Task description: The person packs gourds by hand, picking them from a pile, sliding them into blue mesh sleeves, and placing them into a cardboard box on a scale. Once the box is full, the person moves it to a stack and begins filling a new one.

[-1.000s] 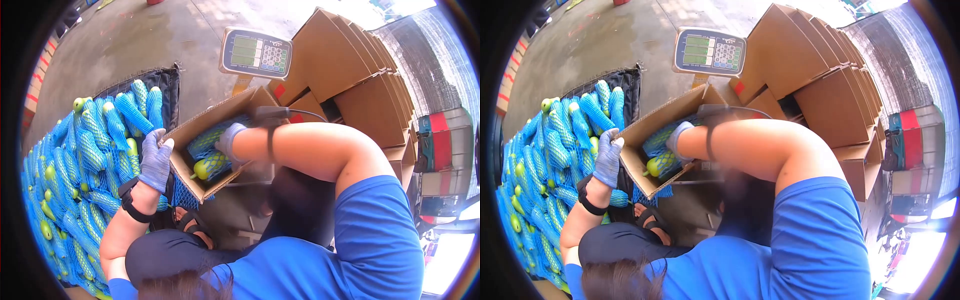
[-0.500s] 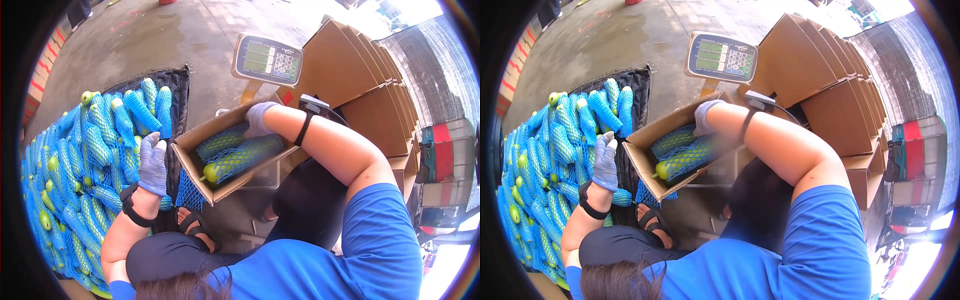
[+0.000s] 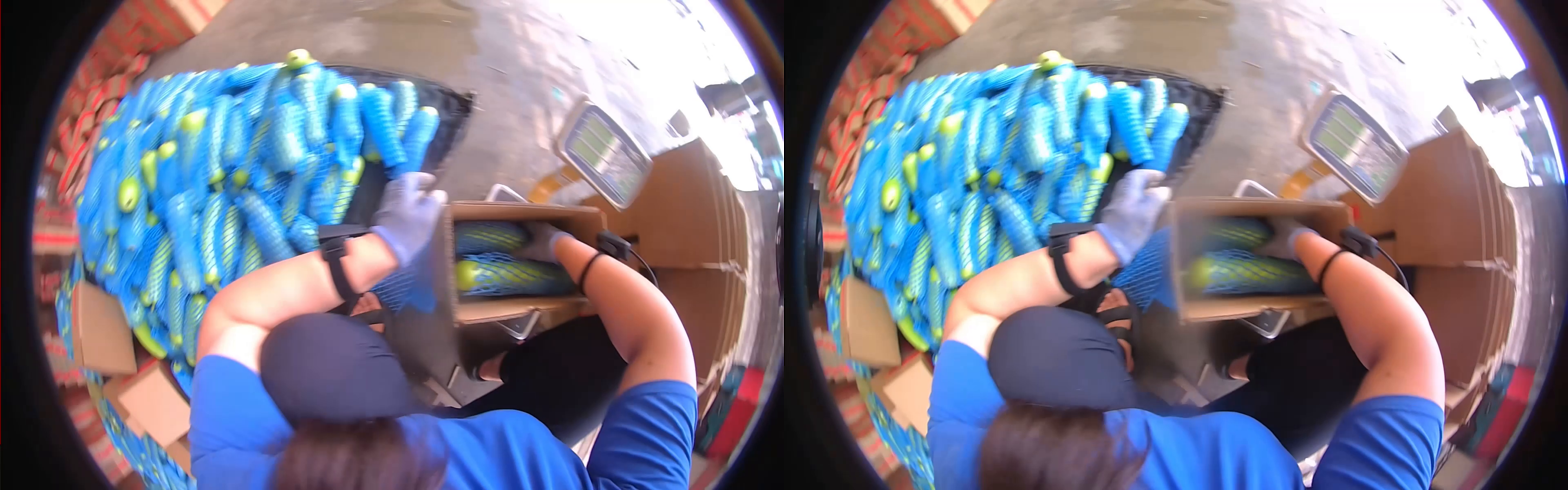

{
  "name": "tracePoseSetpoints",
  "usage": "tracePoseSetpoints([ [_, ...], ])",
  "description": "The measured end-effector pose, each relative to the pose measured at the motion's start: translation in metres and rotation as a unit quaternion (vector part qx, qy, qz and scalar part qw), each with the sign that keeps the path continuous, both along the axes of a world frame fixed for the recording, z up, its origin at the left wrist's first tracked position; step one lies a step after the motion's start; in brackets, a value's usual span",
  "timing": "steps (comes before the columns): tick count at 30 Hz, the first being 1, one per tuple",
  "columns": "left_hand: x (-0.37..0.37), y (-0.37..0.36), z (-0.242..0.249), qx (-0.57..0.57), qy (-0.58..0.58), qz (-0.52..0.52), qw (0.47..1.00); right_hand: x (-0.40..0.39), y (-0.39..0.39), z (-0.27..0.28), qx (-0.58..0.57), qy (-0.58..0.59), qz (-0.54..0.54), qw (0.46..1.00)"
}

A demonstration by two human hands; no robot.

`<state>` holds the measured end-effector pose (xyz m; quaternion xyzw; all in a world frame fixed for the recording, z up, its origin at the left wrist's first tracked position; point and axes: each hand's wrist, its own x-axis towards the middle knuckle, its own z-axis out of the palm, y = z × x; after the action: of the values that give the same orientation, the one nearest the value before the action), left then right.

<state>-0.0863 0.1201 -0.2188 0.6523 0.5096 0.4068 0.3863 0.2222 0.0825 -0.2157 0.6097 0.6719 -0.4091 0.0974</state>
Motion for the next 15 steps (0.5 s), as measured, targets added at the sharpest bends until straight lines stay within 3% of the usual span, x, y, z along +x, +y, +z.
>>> tracePoseSetpoints([
  [2,0.006,0.0,-0.002,-0.012,0.007,0.013,1.0,-0.013,0.006,0.016,-0.043,-0.073,-0.003,0.996],
  [6,0.001,0.007,-0.005,-0.042,-0.035,0.04,0.998,-0.034,0.009,0.025,-0.023,-0.164,0.054,0.985],
  [8,-0.013,0.013,-0.01,0.044,-0.016,0.06,0.997,-0.048,0.008,0.042,-0.016,-0.207,0.038,0.978],
  [10,-0.029,0.018,-0.025,0.01,-0.044,0.087,0.995,-0.04,0.003,0.041,0.016,-0.204,0.057,0.977],
  [11,-0.041,0.022,-0.044,-0.002,0.034,0.034,0.999,-0.038,0.004,0.037,0.049,-0.197,0.076,0.976],
  [13,-0.065,0.014,-0.027,-0.074,0.055,0.032,0.995,-0.037,-0.001,0.048,0.131,-0.227,0.1,0.96],
  [15,-0.082,0.001,-0.023,-0.095,0.033,0.079,0.992,-0.06,-0.002,0.076,0.079,-0.289,0.049,0.953],
])
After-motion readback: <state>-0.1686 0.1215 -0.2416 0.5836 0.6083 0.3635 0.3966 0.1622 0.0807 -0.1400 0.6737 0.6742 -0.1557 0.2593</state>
